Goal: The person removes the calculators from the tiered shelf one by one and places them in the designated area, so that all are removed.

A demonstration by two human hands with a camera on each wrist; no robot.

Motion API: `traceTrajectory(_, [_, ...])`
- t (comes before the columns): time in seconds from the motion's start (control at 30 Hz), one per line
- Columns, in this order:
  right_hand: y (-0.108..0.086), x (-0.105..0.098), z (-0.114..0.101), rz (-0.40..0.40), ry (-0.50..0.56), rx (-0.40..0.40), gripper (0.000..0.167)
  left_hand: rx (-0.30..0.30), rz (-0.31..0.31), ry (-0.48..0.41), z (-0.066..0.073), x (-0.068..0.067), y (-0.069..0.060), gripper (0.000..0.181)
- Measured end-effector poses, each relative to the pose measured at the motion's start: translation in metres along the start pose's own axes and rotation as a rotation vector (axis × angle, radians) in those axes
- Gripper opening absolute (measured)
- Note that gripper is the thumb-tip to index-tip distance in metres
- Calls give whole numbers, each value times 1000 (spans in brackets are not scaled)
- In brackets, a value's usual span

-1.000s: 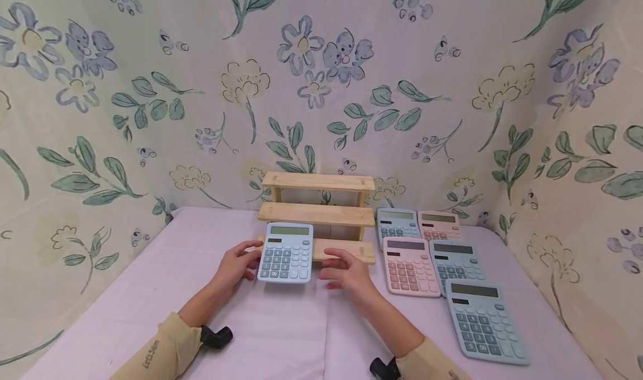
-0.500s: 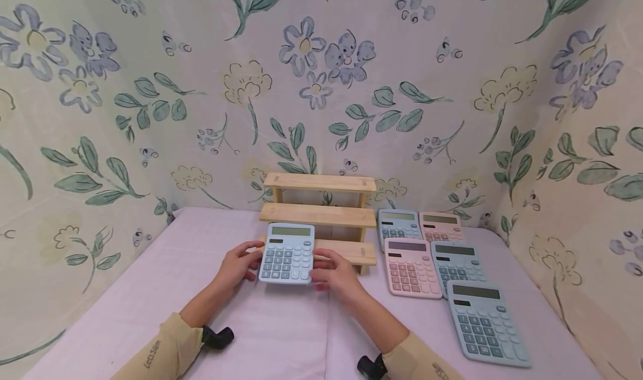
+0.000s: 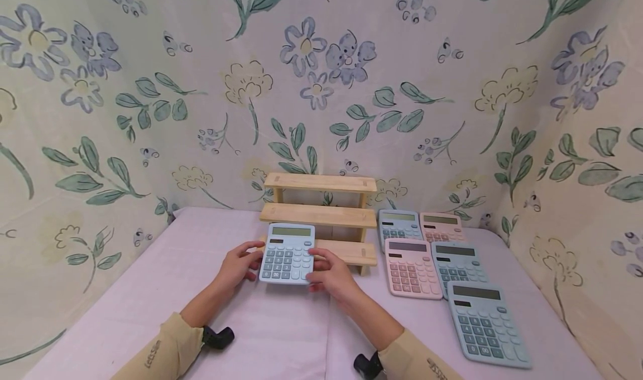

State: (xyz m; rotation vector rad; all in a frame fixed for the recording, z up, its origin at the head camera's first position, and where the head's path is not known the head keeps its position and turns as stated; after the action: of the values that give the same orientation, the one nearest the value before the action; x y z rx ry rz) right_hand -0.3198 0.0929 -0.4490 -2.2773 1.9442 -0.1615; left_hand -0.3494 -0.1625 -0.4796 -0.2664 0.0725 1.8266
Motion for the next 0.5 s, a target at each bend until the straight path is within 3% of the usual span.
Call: traceTrajectory(0.5, [-3, -1, -2, -20, -5, 14, 70, 9, -1, 4, -1, 1, 1, 32])
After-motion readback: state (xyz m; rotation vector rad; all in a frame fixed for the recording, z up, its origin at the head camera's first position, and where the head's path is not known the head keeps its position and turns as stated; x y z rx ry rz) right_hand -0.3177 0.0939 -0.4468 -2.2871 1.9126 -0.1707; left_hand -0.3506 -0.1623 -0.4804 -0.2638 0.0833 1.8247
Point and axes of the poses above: each hand's wrist, its own y-axis towards the middle knuckle, its own x-axis out of the palm, z = x × y, the point moved 4 cm from there along y, towards the middle knuckle, and after that the axes turned 6 degrees about z, right-handed, at the moved point
